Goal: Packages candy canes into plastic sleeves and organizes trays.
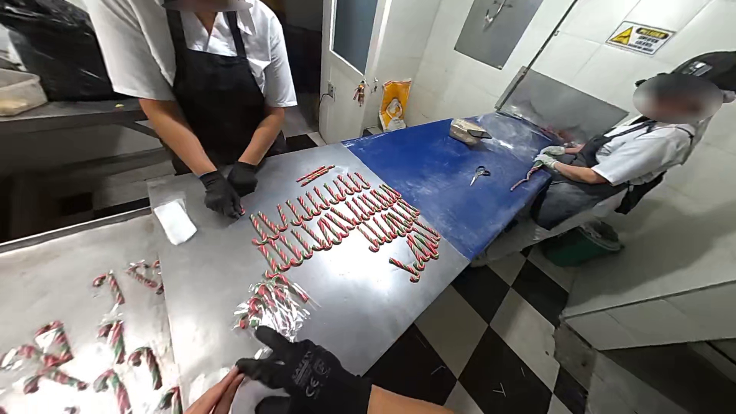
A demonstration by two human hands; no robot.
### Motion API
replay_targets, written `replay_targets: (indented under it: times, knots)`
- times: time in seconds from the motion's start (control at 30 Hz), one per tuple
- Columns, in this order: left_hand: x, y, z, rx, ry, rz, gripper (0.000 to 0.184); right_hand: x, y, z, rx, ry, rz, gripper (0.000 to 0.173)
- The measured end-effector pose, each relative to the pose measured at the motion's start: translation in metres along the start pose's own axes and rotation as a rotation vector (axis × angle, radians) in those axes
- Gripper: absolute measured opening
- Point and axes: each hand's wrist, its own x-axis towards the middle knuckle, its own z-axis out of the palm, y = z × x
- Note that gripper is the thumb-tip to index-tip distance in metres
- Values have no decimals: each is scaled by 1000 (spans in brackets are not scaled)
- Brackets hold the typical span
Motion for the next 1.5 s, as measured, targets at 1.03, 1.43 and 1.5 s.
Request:
replay_targets:
  times: [1.03,1.43,1.5]
  knots:
    - [82,-70,96,-11,-206,-1224,56,80,108,53,-191,29,689,54]
    - [84,-57,15,-313,-114,-1062,75,104,76,93,587,308,358,51]
    - [101,-82,-36,-290,-8,-1035,76,162,45,118,657,247,467,51]
